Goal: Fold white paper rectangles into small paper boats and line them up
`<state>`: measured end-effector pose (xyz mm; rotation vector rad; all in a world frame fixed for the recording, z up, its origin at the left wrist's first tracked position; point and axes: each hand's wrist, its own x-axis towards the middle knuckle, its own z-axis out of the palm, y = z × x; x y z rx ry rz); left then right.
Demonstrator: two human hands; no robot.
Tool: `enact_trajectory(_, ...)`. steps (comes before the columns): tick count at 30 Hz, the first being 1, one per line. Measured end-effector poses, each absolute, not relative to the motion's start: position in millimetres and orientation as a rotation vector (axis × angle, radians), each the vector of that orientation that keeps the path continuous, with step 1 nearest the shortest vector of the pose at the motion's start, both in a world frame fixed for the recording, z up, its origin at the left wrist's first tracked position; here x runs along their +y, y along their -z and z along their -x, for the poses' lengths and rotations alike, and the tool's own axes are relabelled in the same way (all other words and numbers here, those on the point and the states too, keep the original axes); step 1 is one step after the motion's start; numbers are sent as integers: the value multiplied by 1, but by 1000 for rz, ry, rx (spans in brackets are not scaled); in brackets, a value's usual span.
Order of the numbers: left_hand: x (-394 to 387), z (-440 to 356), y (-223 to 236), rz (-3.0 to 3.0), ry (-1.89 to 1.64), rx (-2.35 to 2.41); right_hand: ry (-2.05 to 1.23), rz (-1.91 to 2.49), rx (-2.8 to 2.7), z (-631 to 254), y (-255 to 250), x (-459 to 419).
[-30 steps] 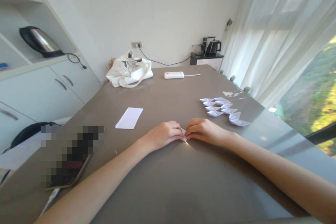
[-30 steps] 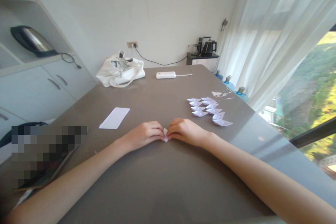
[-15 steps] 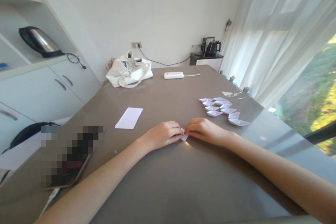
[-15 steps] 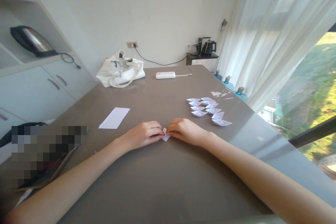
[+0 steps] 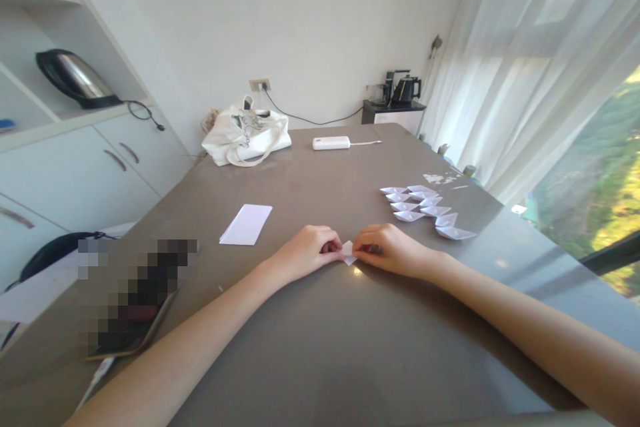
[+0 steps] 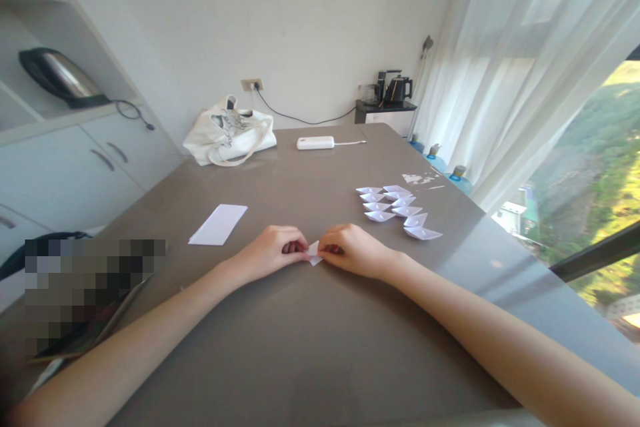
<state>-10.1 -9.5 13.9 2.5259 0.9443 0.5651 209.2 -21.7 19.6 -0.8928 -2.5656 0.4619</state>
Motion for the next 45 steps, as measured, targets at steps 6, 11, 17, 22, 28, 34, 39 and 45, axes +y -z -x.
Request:
enact_trajectory(6,-6,13,-10,-2627,-525,851,-493,844,-2610,-211,-25,-22)
enact_trajectory(11,-6,10,-6,-2584,-553,924,-431,1039,-2527,-211,-21,-19)
enact_trajectory(17,-9,6,-6,-2456,-576,1092,-459,1214,-2429,-207,-15,-17)
enact_trajectory(22,-11,5,-11,-2412,-581,1137,-473,1326,-2379,-205,-12,-18)
enact_trajectory(28,-11,3,-11,-2346,-523,1296,-537,1459,-2288,-201,-11,-20)
enact_trajectory(34,-10,0,-16,-2300,-465,1384,-502,1544,-2297,-198,-11,-21)
enact_trajectory(39,-10,-1,-15,-2283,-424,1498,-468,1570,-2269,-198,-12,-22)
enact_trajectory(45,-11,1,-15,-2299,-405,1572,-514,1584,-2264,-198,-13,-23)
